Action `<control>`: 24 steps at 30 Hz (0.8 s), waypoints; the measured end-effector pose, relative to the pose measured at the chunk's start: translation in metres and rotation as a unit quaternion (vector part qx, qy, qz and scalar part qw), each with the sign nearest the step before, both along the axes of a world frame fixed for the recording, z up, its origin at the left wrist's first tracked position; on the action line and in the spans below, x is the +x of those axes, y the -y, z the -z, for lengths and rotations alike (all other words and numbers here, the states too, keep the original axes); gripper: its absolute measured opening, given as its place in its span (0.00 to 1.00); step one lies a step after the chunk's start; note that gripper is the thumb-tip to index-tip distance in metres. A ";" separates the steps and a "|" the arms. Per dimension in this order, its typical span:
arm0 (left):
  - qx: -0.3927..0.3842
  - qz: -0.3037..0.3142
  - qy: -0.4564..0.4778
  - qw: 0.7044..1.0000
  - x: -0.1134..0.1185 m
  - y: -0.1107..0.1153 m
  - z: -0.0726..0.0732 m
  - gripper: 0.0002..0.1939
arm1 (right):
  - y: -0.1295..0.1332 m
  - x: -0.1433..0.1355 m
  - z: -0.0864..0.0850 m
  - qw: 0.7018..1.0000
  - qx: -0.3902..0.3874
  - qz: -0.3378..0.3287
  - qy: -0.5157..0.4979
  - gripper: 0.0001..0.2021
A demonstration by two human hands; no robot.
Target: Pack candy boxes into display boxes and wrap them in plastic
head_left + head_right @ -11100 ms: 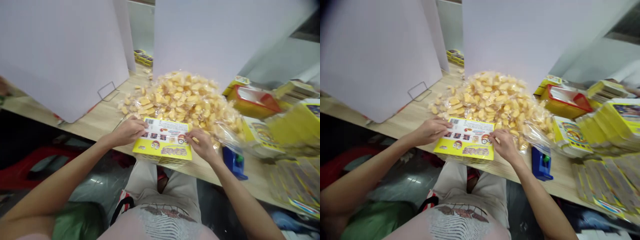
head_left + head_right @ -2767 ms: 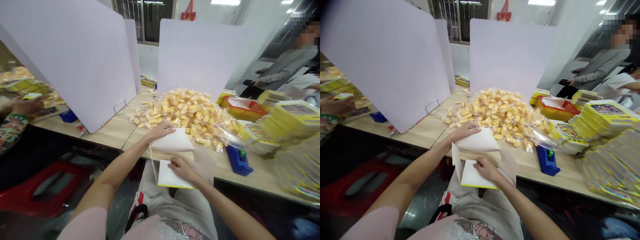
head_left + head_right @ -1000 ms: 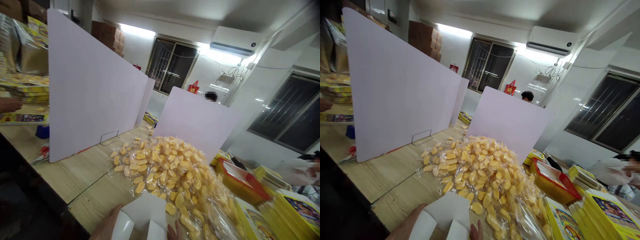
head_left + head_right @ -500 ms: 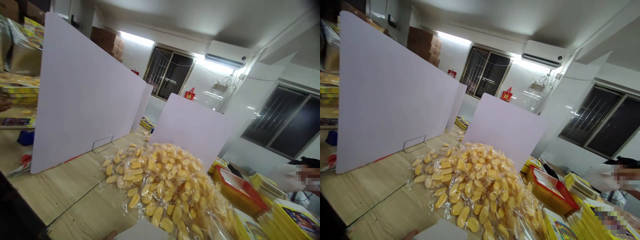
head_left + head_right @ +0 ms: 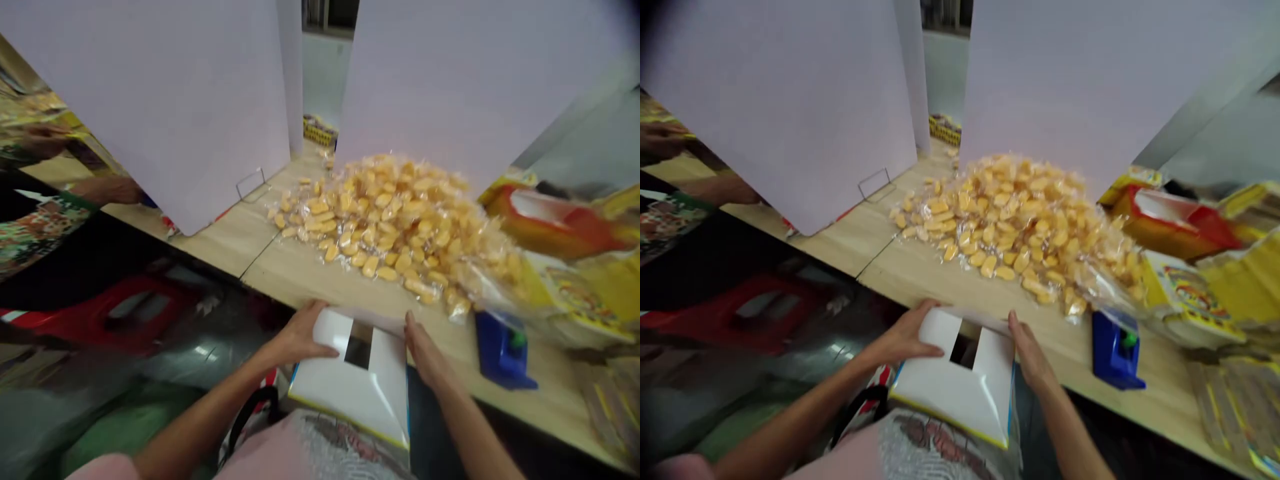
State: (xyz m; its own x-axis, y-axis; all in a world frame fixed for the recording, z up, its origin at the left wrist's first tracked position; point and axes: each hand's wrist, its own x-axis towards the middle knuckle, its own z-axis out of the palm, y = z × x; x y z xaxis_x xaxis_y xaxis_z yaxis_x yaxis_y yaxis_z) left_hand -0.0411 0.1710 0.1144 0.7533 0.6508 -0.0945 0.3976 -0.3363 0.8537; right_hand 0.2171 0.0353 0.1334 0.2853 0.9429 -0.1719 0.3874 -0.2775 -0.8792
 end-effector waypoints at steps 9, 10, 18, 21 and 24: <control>-0.036 0.056 0.002 0.998 -0.003 -0.009 -0.001 0.46 | -0.027 0.003 -0.040 0.966 -0.059 -0.249 -0.033 0.29; -0.047 0.080 0.009 0.996 -0.003 -0.013 -0.002 0.46 | -0.027 0.000 -0.039 0.964 -0.053 -0.260 0.019 0.29; 0.030 0.064 -0.005 0.997 0.011 -0.006 0.011 0.28 | -0.020 -0.024 -0.012 0.885 -0.059 -0.280 0.367 0.21; 0.065 0.066 -0.037 0.995 0.012 0.001 0.016 0.27 | -0.016 -0.025 -0.005 0.873 -0.049 -0.282 0.394 0.19; 0.073 0.092 -0.054 0.992 0.009 0.002 0.017 0.26 | -0.014 -0.018 -0.004 0.887 -0.034 -0.338 0.313 0.22</control>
